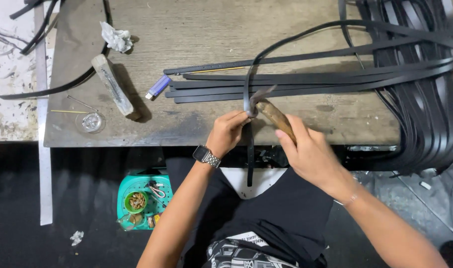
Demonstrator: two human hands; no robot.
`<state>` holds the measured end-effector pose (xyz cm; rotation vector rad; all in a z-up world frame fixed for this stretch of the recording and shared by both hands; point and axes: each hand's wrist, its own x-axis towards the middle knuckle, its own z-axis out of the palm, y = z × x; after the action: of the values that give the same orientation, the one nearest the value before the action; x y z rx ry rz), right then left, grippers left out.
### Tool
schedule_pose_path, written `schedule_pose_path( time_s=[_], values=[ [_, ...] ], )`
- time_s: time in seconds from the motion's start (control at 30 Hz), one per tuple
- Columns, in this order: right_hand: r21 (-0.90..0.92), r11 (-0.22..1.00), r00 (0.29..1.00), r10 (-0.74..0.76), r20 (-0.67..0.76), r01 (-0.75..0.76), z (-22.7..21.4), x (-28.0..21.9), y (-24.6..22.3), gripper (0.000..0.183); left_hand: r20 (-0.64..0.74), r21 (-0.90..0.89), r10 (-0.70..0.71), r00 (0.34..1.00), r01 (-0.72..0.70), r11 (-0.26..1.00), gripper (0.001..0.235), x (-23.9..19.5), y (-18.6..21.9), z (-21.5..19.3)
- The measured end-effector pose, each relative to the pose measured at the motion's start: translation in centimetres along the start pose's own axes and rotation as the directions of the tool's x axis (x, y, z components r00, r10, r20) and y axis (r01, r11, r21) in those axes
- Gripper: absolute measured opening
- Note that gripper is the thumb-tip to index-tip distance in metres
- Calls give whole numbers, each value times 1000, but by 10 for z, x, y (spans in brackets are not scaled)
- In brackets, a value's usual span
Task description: Applying edge paint to leather straps using a thin applicator stick and using a hammer and punch to finish the straps on a workbench.
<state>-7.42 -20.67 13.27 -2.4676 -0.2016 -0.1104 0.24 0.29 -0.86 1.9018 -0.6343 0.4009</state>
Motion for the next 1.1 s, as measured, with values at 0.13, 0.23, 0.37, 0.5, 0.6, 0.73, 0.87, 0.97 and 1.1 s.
schedule_pose_path(
  time_s=[0.13,0.23,0.37,0.5,0.6,0.73,0.87,0.97,1.1],
  values=[
    [124,992,999,43,-25,-39,-6,8,8,33,-7,-52,-18,1000,17,999,23,6,15,-7],
    [38,999,984,-22,-176,29,-5,24,27,40,-6,15,-5,1000,5,1000,22,-2,-7,4],
    [-480,868,897,-307,-317,127,17,65,104,35,-14,14,-22,1000,22,1000,20,-1,-1,4],
    [-760,639,858,-449,-249,114,35,85,147,33,-34,11,-7,999,8,1000,16,4,8,1],
    [-762,643,820,-472,-324,70,39,75,96,36,-32,-9,-26,999,26,1000,17,7,12,-2],
    [-358,848,868,-468,-164,390,91,65,86,39,-6,-11,-56,998,56,998,23,3,5,0],
    [-172,885,895,-444,-31,433,90,51,64,45,-116,-194,-250,961,225,955,14,15,11,-10],
    [-128,901,908,-419,-17,414,87,45,57,45,-181,-375,-381,907,294,879,12,16,11,-13],
    [-108,906,909,-415,-35,410,88,43,57,47,-193,-275,-366,910,308,911,9,18,15,-13]
  ],
)
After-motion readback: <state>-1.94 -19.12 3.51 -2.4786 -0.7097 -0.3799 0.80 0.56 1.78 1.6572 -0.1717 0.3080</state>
